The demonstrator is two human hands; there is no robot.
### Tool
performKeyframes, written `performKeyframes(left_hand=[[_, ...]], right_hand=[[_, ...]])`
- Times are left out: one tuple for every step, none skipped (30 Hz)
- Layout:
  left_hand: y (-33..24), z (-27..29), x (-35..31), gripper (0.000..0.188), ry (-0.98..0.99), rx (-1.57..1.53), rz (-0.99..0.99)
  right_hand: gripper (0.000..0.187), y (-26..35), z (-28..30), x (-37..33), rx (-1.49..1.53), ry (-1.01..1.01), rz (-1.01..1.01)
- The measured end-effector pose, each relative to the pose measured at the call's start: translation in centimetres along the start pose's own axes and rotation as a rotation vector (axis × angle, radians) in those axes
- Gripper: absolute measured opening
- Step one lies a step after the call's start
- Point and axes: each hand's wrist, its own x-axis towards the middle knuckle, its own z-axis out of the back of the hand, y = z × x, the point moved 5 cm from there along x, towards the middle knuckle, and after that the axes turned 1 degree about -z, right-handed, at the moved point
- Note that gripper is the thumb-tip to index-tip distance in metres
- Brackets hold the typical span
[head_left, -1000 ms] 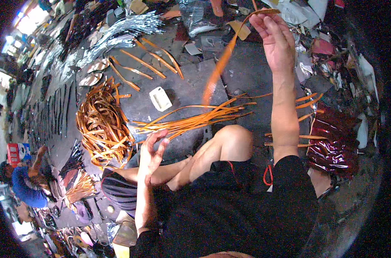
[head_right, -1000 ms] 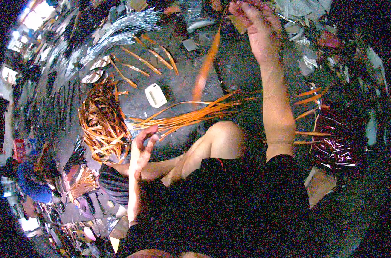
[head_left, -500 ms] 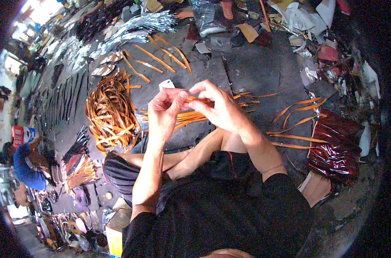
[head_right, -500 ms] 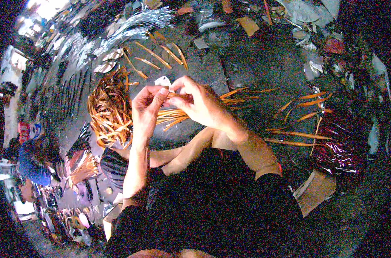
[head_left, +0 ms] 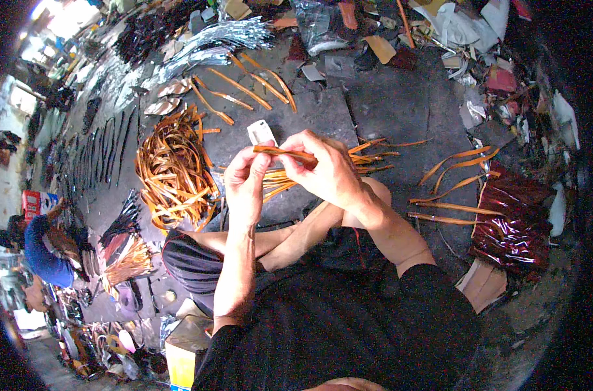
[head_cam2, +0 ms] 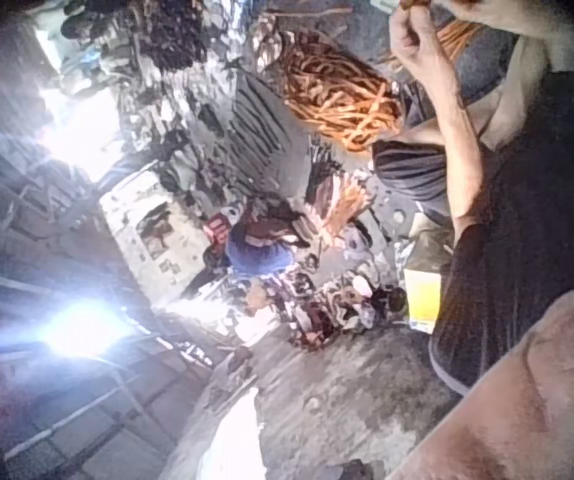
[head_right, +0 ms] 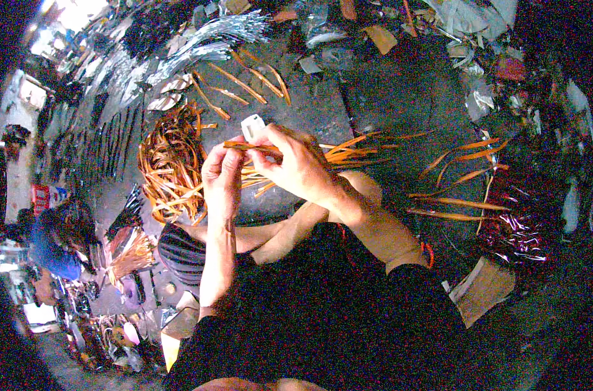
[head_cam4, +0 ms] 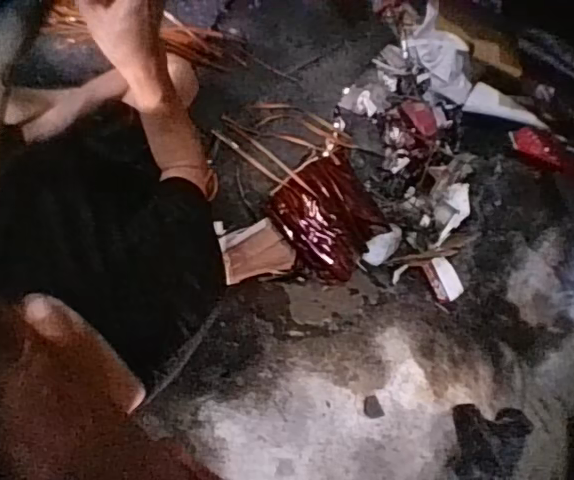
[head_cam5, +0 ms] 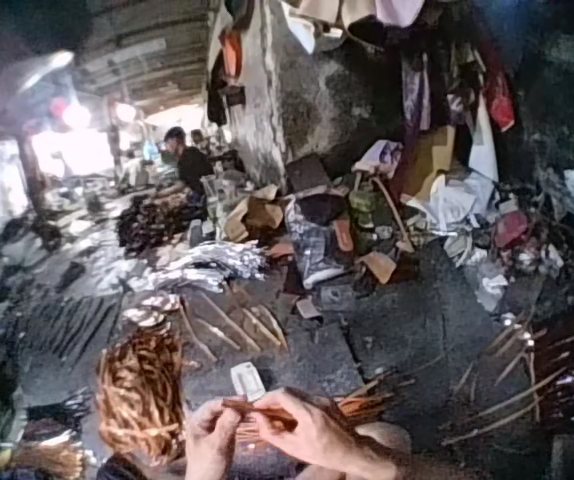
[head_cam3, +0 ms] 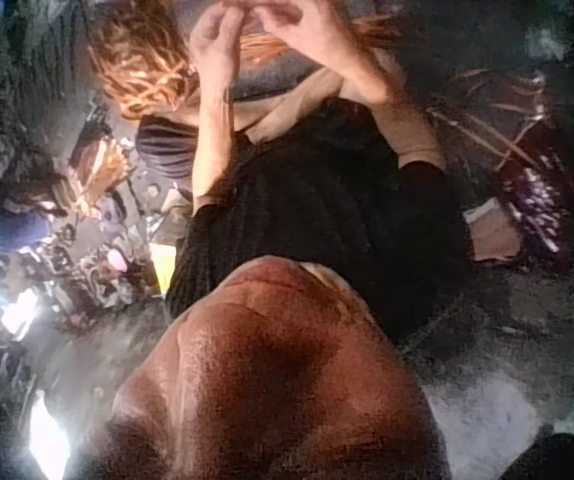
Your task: The person sits on the floor and repeatedly picks up thin orange cables, aligns them, and places them into a growing pile. The person handles the cables by hand without using tools.
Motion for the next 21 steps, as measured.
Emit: performKeyframes(left_hand=[[0.1,0.0,-0.2,0.02,-0.026,-0.011,-0.045],[0.2,-0.1,-0.2,0.016,-0.021,-0.099,-0.07],[0.3,-0.3,-0.2,0.015,-0.04,-0.148,-0.102],[0.4,-0.6,-0.2,0.014,-0.058,-0.196,-0.135],[0.5,-0.8,-0.3,0.014,-0.076,-0.244,-0.168],[0.8,-0.9,-0.5,0.015,-0.104,-0.301,-0.114],[0.6,-1.0,-0.6,0.014,-0.112,-0.332,-0.116],[0.4,-1.1,-0.6,0.014,-0.121,-0.364,-0.117],[0.0,-1.3,-0.6,0.013,-0.13,-0.398,-0.117],[-0.5,-1.4,-0.5,0.014,-0.136,-0.364,-0.153],[-0.5,-1.1,-0.6,0.015,-0.155,-0.38,-0.089],[-0.5,-0.4,-0.5,0.015,-0.198,-0.37,-0.067],[-0.7,0.2,-0.5,0.015,-0.241,-0.36,-0.045],[-1.1,0.5,-0.5,0.016,-0.248,-0.31,-0.027],[-1.2,1.6,-0.5,0.017,-0.282,-0.309,-0.047],[-1.6,2.5,-0.2,0.017,-0.308,-0.301,-0.055],[-1.9,3.2,0.0,0.017,-0.333,-0.294,-0.062],[-2.0,3.8,0.2,0.014,-0.362,-0.358,-0.112],[-2.4,4.5,0.4,0.015,-0.372,-0.359,-0.14],[-2.7,5.4,0.4,0.016,-0.407,-0.349,-0.157],[-3.0,6.1,0.5,0.017,-0.439,-0.341,-0.174]], right_hand=[[0.019,0.1,-0.4,0.0,0.005,-0.003,0.016],[0.019,0.0,-0.9,0.1,0.011,-0.007,0.033],[0.019,0.1,-1.2,0.2,0.017,-0.007,0.05],[0.019,0.0,-1.6,0.3,0.004,0.022,0.036],[0.019,0.2,-1.6,0.2,-0.008,0.014,0.065],[0.019,0.3,-1.5,0.2,-0.021,0.003,0.094],[0.019,0.4,-1.4,0.2,-0.034,-0.008,0.124],[0.019,0.5,-1.4,0.3,-0.027,0.003,0.133],[0.019,0.5,-1.3,0.2,-0.023,0.014,0.142],[0.019,0.5,-1.2,0.2,-0.019,0.026,0.15],[0.02,0.4,-1.1,0.1,-0.038,0.036,0.151],[0.02,0.2,-1.0,0.0,-0.059,0.042,0.153],[0.02,0.0,-0.8,-0.1,-0.08,0.049,0.154],[0.021,-0.2,-0.7,-0.2,-0.092,0.058,0.154],[0.021,-0.3,-0.6,-0.2,-0.098,0.069,0.158],[0.022,-0.4,-0.5,-0.3,-0.109,0.077,0.158],[0.022,-0.4,-0.3,-0.4,-0.102,0.075,0.163],[0.022,-0.4,-0.3,-0.4,-0.088,0.078,0.172],[0.022,-0.4,-0.2,-0.4,-0.074,0.08,0.181],[0.022,-0.5,-0.1,-0.4,-0.081,0.081,0.177],[0.022,-0.6,0.2,-0.2,-0.091,0.079,0.173]])
